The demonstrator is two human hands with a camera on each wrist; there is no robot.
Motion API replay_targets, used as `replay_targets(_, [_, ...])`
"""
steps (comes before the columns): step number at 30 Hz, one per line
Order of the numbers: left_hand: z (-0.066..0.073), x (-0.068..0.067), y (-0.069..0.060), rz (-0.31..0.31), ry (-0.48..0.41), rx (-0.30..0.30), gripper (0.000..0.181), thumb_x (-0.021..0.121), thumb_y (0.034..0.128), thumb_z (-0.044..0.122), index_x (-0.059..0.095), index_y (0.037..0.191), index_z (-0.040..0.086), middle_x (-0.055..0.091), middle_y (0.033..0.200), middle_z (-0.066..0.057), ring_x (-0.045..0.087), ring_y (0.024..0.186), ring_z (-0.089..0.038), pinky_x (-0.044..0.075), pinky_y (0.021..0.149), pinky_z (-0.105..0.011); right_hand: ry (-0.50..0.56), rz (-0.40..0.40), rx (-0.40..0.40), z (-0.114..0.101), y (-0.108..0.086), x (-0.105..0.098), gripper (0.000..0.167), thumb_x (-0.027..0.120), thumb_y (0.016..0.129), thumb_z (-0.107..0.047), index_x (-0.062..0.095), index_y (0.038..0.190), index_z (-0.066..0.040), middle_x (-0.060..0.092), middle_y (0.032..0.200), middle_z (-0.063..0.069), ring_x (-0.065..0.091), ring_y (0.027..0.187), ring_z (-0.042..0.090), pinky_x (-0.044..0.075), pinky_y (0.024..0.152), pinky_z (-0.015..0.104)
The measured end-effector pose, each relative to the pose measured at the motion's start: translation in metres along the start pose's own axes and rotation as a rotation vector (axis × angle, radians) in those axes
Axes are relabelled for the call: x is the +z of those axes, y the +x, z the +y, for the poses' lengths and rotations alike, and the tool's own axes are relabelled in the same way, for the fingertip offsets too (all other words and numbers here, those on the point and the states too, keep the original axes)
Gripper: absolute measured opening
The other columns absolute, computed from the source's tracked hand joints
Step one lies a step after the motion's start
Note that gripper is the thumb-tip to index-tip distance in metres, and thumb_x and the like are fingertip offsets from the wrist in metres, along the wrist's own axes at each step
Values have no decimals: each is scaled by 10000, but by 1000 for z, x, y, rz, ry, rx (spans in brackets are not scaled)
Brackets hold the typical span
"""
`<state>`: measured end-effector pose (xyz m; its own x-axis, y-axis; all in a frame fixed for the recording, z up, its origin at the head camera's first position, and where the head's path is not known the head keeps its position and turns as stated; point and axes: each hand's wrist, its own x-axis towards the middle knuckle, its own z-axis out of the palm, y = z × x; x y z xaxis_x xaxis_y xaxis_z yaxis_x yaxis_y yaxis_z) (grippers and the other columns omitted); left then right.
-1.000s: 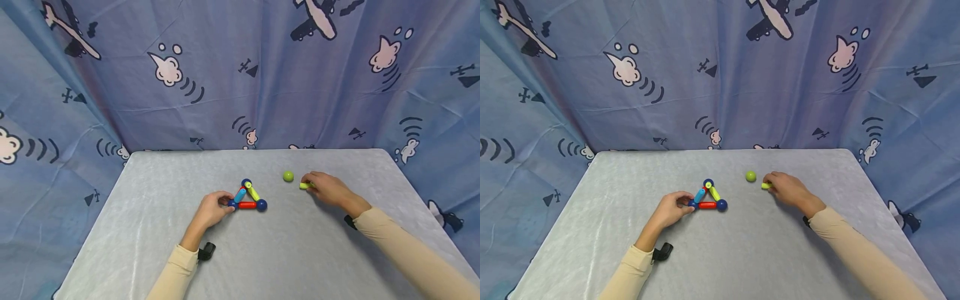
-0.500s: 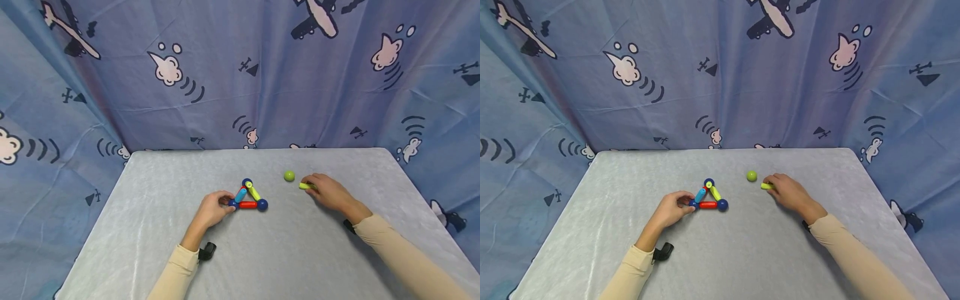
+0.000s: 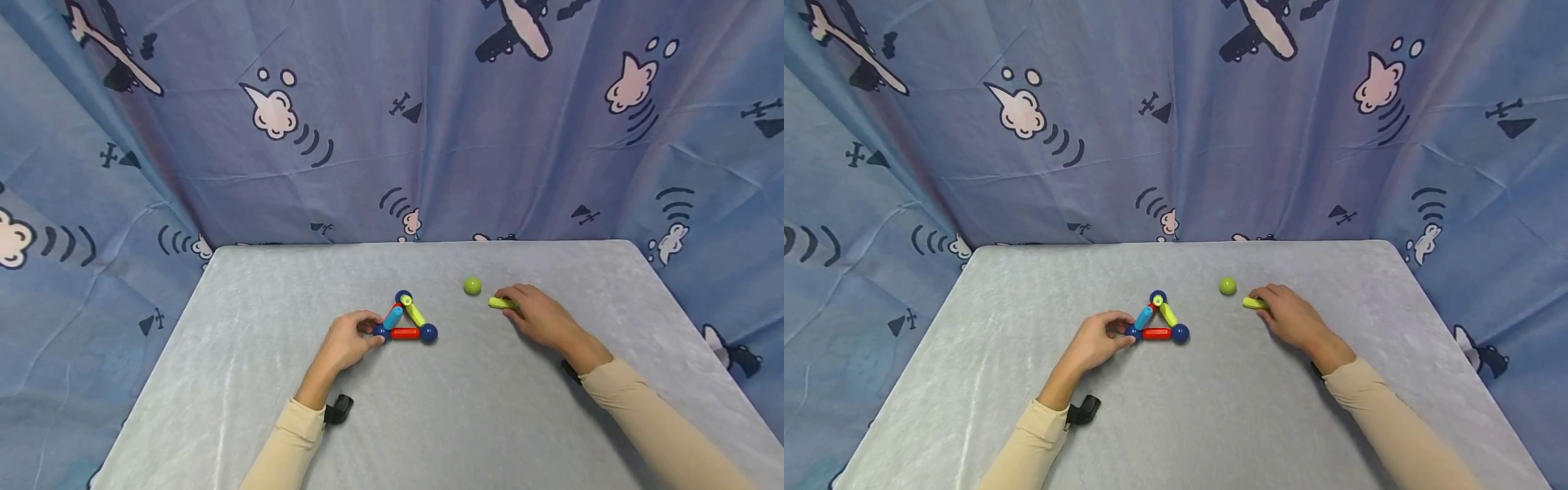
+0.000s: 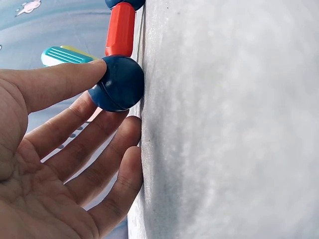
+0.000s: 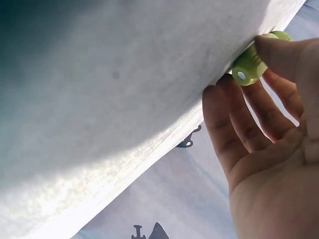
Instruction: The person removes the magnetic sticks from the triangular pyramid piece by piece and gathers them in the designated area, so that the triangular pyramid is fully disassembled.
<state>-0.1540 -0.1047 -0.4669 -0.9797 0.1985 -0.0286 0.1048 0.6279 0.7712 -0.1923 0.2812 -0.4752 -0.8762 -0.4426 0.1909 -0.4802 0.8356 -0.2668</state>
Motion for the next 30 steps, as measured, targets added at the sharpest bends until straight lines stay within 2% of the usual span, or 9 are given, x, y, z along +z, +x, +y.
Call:
replay_targets(13, [0, 0, 0, 6, 9, 0, 253, 808, 830, 145, 738, 1073, 152, 737, 1039, -24, 678, 929, -170, 548, 822, -364, 24, 50, -23, 0, 0, 3, 266, 718, 884, -36, 673, 1143, -77, 699, 1070, 104, 654, 987, 315, 514, 874, 496])
replay_targets(23, [-2, 1, 0, 2, 7, -8, 251, 810, 829, 150, 737, 1069, 158, 734, 1037, -19, 673, 933, -168, 545, 819, -360, 33, 55, 2, -3, 1, 4, 283, 734, 879, -65, 672, 1154, -81, 701, 1117, 107, 647, 1037, 320, 506, 901, 503])
replay_targets(30, [-1, 1, 0, 2, 4, -5, 253, 809, 830, 150, 736, 1072, 157, 736, 1037, -19, 676, 936, -170, 545, 821, -360, 42, 65, -1, -6, 3, 4, 271, 743, 869, -56, 686, 1133, -76, 708, 1092, 100, 646, 1011, 305, 512, 884, 490])
